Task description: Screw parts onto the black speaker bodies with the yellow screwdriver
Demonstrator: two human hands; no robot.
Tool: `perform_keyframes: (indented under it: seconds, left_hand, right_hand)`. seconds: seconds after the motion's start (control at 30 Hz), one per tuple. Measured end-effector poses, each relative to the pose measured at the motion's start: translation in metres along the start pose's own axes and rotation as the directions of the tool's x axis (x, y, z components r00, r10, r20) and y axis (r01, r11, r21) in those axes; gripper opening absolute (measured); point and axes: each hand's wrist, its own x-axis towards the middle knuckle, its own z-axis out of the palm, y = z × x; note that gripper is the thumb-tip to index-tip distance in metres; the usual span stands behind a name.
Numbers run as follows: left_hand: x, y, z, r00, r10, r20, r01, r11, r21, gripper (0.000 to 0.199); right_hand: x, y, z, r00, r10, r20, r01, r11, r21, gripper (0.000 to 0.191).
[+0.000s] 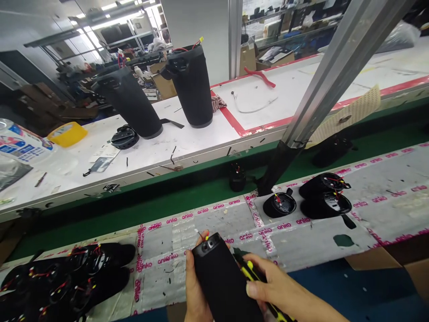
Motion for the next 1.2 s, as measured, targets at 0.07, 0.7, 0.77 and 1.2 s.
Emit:
perform_keyframes:
  seconds: [0.07,0.7,0.77,1.2]
  left_hand:
    - [0.0,0.001,0.008,0.999,0.023,0.048,-0.02,0.998,-0.054,0.067]
    - [-0.032,0.003,0.023,0.904,0.425,0.034,-0.285,0.542,0.791,0.103]
    - [-0.035,0.003,0.025,0.901,0.432,0.043,-0.283,0.508,0.814,0.102]
    - [-0.037,0.001,0.032,0.861,0.509,0.012,-0.258,0.415,0.872,0.085]
  right_hand:
    - [0.004,0.001,0.001,0.997,-0.008,0.075,0.001,0.995,0.095,0.066]
    - [-0.018,-0.031,0.025,0.876,-0.482,0.014,0.128,0.204,-0.971,0.023]
    - [-0.015,-0.034,0.029,0.864,-0.502,0.046,0.119,0.114,-0.986,0.024]
    - [-0.014,-0.031,0.029,0.862,-0.501,0.076,0.068,-0.034,-0.997,0.023]
